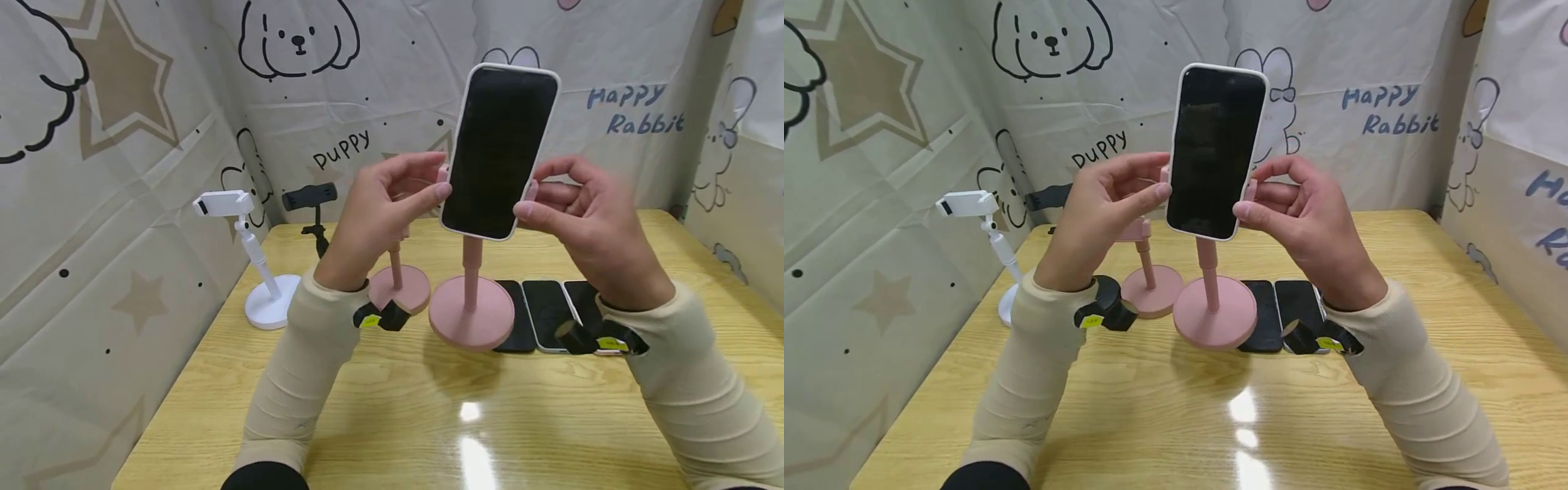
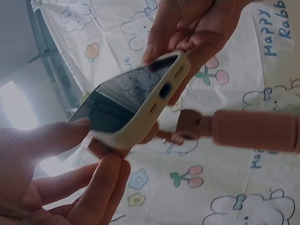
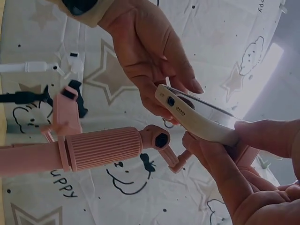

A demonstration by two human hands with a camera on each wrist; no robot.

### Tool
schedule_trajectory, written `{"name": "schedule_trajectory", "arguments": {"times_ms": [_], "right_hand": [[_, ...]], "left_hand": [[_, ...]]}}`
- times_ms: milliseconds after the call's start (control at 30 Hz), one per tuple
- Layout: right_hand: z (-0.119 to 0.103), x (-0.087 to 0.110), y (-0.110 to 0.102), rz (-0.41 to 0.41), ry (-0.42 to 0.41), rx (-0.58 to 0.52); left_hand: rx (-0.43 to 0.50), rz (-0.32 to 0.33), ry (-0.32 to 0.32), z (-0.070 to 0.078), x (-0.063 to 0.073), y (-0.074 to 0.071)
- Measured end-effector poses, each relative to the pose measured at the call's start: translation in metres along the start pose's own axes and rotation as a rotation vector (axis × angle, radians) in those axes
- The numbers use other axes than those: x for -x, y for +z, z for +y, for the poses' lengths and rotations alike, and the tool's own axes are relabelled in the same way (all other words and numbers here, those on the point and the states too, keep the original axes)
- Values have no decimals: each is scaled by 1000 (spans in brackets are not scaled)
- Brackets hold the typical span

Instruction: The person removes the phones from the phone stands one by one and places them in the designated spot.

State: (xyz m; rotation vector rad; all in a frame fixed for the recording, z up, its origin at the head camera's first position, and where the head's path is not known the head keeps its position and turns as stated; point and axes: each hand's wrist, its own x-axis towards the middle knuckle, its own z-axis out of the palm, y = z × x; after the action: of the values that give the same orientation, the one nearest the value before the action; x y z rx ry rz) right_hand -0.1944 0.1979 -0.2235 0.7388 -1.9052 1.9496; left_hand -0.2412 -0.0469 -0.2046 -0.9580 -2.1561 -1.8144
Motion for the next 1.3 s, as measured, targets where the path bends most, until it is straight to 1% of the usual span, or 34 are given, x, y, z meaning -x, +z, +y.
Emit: {"name": "schedule_trajectory", "arguments": {"times_ms": [133,267,400,467,633,800,967,1067,1300], "right_hand": [[3,7,7,-60,29,24],[7,12,14,-120,53,35],[10,17,18,-164,83,86],[12,19,20,-184,90,125],[15,20,25,-240,79,166],[20,21,28,-279,84,182],[26,19,30,-308,111,199],[30,18,30,-328,116,191],[34,15,31,-346,117,180]], "left_hand": [[-78,-47,-47,-1,9,-13],[-142,-101,-65,-1,18,-24],[-203,-153,-92,-1,28,-32],[-218,-179,-93,-2,32,-36],[-222,-229,-69,-4,38,-43],[-238,-256,-56,-8,42,-47],[-240,-263,-65,-12,44,-51],[-244,-271,-74,-13,45,-52],[-272,-286,-66,-13,45,-53]]}}
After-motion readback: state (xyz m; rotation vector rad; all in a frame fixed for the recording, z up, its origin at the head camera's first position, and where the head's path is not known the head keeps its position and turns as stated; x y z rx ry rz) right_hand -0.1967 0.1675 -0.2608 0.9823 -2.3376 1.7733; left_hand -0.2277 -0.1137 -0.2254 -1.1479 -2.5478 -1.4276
